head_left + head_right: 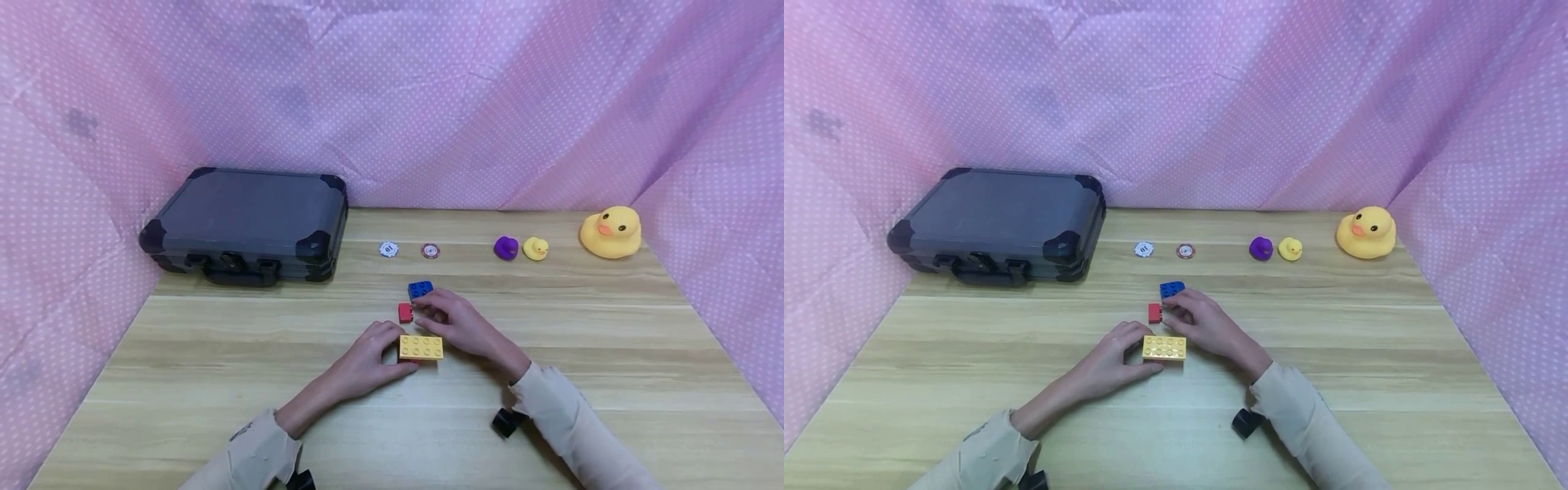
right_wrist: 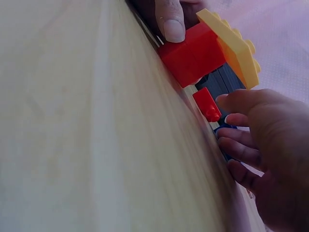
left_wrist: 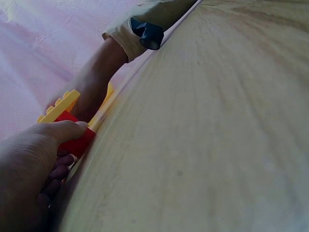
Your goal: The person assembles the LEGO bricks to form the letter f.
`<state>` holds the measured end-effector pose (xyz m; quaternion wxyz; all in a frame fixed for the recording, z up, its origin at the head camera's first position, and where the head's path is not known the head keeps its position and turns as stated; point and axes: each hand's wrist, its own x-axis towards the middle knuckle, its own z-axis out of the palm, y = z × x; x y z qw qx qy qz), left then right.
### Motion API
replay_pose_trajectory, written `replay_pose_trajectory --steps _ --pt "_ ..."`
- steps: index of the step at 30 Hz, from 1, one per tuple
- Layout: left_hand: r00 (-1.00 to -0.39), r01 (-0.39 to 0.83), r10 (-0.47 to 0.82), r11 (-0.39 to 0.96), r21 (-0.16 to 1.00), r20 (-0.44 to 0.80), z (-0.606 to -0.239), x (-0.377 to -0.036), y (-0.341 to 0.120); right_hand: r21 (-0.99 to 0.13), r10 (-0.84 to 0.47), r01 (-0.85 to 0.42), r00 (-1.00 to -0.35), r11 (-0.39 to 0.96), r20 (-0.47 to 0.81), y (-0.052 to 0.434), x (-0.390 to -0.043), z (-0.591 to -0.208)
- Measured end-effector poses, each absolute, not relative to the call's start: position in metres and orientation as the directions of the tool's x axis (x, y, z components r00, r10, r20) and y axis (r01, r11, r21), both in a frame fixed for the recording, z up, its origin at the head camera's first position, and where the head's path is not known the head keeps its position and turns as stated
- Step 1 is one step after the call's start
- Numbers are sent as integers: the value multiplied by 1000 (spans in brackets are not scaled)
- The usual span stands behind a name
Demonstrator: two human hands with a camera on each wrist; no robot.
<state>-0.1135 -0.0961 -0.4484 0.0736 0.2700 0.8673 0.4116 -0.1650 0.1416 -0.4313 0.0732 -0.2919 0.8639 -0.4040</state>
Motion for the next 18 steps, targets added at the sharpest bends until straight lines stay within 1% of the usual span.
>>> replay_pose_trajectory --steps 7,18 --pt "-837 435 531 496 751 134 -449 -112 -96 -660 -583 -544 -790 518 193 138 -168 -438" --pt "-844 402 528 506 763 94 -449 -113 -96 -586 -572 -595 -779 549 255 133 -168 -443"
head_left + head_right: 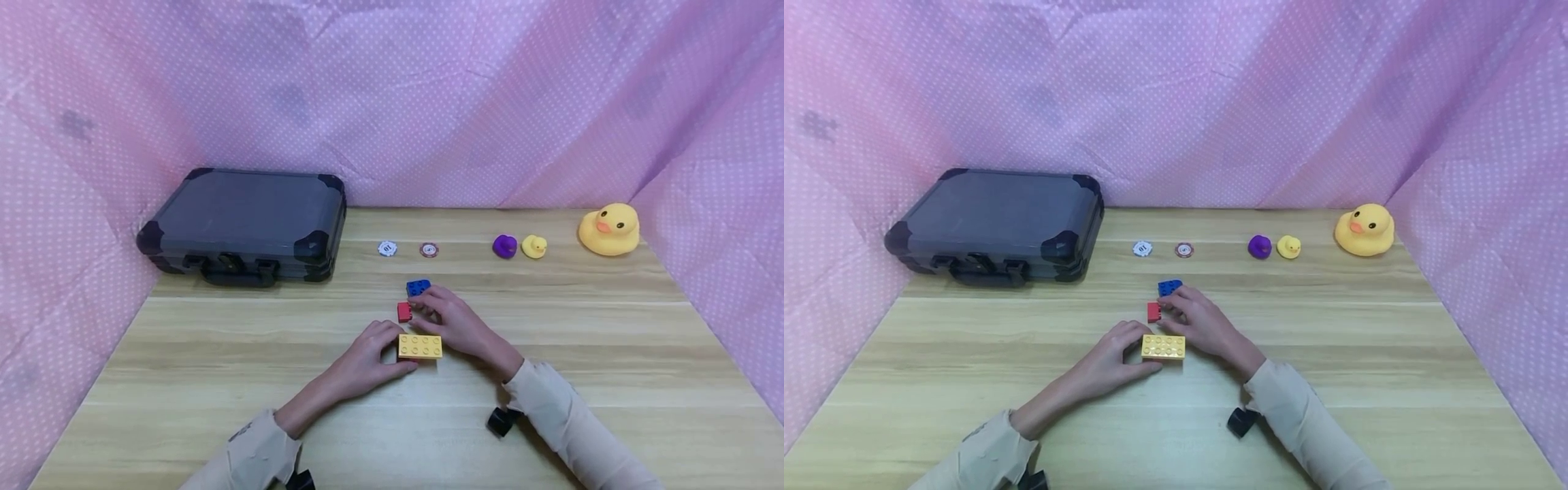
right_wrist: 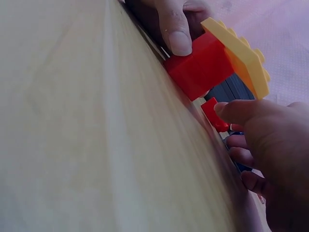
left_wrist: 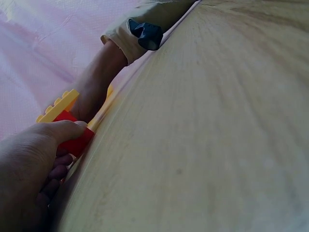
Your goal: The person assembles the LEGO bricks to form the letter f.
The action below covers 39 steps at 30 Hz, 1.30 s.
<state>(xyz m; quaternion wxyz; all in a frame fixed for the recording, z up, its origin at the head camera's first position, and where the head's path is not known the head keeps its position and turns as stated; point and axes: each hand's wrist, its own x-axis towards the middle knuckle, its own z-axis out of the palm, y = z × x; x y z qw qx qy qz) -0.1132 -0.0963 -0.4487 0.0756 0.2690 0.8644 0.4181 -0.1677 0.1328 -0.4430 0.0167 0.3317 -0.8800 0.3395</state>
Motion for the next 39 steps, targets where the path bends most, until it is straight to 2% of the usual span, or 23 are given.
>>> replay_pose_trajectory --steps 8,16,19,26,39 --pt "-842 407 530 503 762 100 -449 -113 -96 -528 -567 -626 -769 573 295 131 -166 -446" --pt "-838 415 536 504 757 103 -449 -112 -96 -517 -560 -630 -769 579 309 130 -165 -445" --pt "-838 420 534 501 757 113 -450 -112 -95 -544 -558 -623 -772 563 306 131 -165 -445" --pt "-843 412 526 497 764 112 -450 -113 -96 -681 -533 -541 -807 493 255 137 -166 -443" --pt "-850 386 522 519 763 74 -448 -112 -96 -753 -521 -504 -815 423 254 141 -166 -440"
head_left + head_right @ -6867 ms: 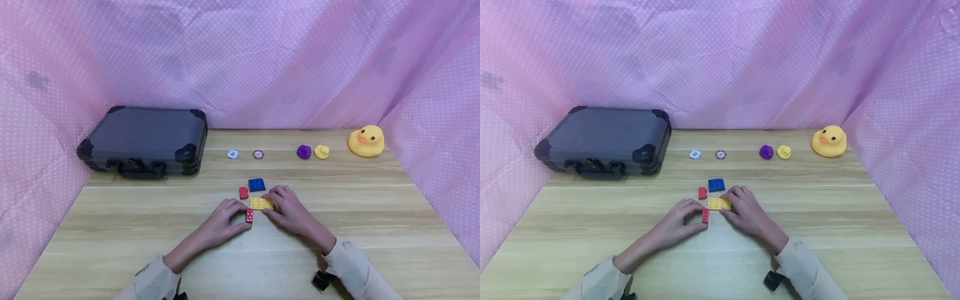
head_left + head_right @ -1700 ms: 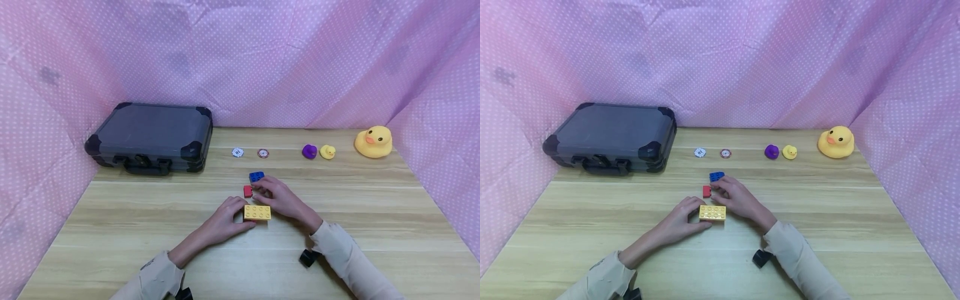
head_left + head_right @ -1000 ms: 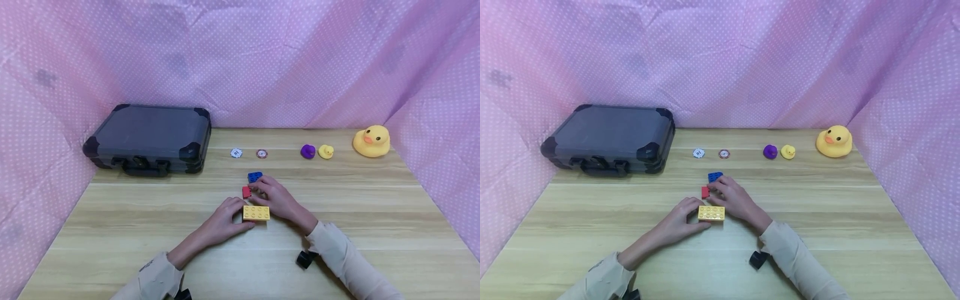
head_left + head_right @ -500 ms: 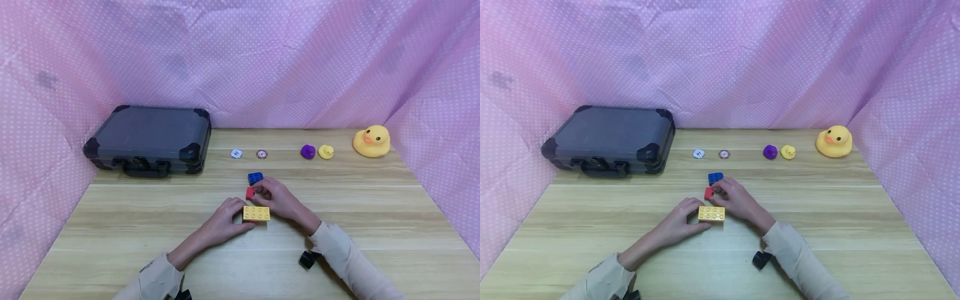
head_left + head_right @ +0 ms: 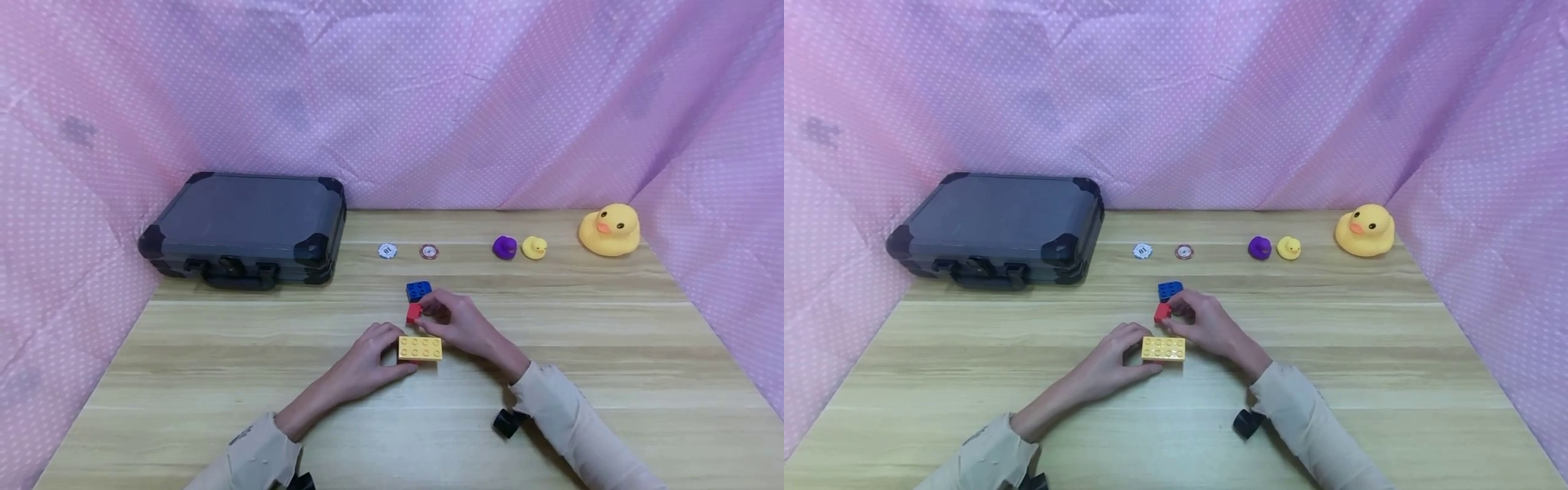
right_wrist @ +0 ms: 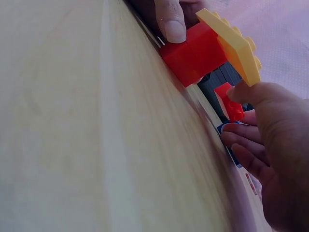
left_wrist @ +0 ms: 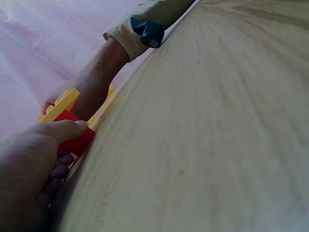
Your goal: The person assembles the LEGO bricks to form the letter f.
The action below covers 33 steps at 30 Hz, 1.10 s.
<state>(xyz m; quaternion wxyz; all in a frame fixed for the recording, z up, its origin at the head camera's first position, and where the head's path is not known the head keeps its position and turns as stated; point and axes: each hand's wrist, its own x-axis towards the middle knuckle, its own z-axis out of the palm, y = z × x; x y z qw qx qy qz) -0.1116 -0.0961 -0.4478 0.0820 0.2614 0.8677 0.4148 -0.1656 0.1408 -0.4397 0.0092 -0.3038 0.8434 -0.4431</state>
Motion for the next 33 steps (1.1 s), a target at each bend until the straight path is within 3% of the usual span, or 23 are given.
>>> replay_pose_trajectory --steps 24,29,33 --pt "-857 371 511 522 768 67 -450 -113 -96 -758 -441 -523 -829 390 345 159 -144 -425" --pt "-854 376 515 519 767 71 -451 -113 -95 -718 -464 -598 -780 357 419 160 -138 -422" --pt "-852 389 517 515 764 85 -450 -113 -95 -650 -506 -690 -704 319 498 162 -134 -420"
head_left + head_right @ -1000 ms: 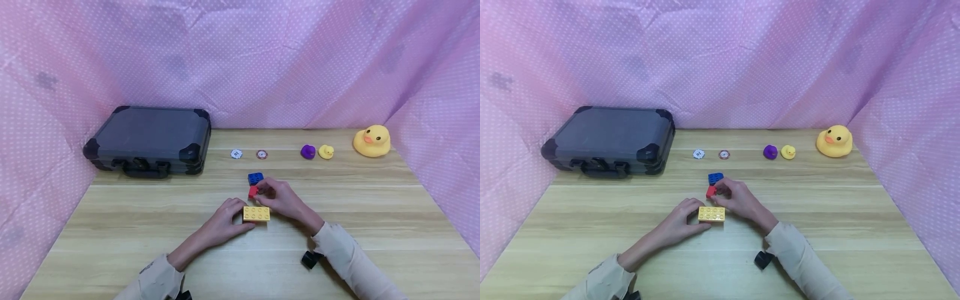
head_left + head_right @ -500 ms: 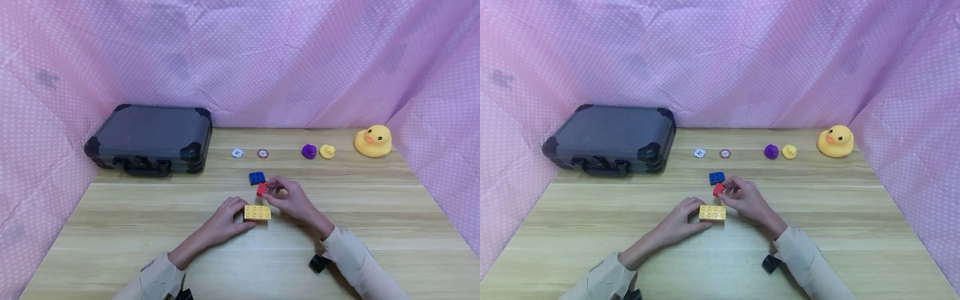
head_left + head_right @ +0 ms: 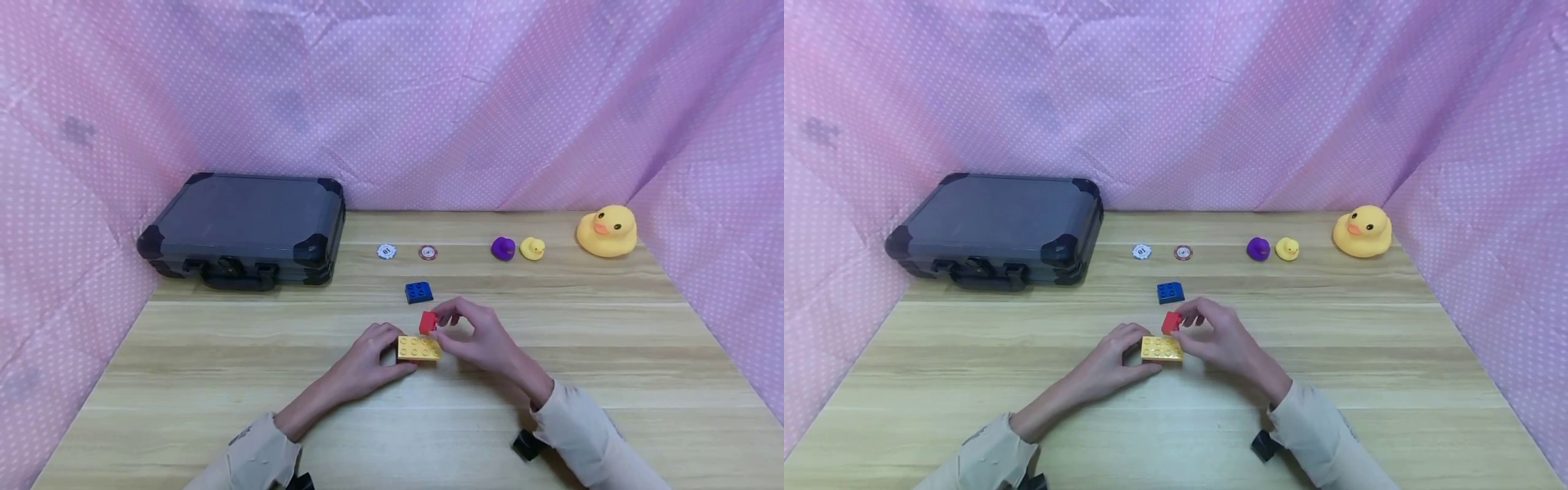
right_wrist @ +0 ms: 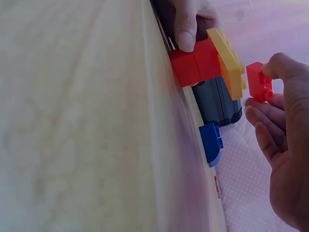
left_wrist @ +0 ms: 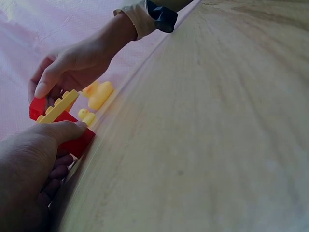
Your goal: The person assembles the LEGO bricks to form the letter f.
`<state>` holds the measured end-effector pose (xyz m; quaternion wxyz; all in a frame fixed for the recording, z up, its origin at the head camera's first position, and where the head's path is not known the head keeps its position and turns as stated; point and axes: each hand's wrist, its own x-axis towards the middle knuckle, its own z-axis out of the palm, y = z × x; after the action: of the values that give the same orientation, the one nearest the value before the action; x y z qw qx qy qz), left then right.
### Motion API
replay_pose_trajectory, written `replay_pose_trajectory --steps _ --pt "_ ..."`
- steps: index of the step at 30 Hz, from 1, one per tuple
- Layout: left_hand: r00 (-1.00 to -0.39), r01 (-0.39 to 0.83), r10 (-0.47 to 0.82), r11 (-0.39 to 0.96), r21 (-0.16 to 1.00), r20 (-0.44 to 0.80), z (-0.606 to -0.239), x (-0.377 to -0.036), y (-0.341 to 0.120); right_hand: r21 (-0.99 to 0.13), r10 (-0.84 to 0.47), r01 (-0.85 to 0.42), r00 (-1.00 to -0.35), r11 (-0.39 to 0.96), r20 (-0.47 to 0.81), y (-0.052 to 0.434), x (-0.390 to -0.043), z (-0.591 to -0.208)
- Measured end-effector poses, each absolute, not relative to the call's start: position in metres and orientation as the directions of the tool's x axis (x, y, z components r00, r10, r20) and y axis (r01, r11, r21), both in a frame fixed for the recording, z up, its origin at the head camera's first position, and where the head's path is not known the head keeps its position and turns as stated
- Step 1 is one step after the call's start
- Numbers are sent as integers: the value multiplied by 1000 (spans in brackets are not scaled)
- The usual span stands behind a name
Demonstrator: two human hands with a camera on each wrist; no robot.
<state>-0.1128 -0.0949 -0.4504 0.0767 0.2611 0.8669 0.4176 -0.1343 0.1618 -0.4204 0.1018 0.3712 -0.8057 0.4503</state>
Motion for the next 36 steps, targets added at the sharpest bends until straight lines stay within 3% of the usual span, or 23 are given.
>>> replay_pose_trajectory --steps 5,17,30,36 --pt "-849 401 520 511 760 98 -451 -113 -95 -559 -572 -772 -617 304 541 163 -129 -418" --pt "-845 397 528 506 766 89 -449 -113 -95 -503 -649 -812 -557 296 518 157 -123 -413" --pt "-853 383 516 516 766 79 -449 -113 -96 -420 -688 -846 -519 328 507 149 -126 -412" --pt "-851 394 518 516 761 90 -449 -113 -96 -432 -687 -833 -538 346 488 147 -125 -411"
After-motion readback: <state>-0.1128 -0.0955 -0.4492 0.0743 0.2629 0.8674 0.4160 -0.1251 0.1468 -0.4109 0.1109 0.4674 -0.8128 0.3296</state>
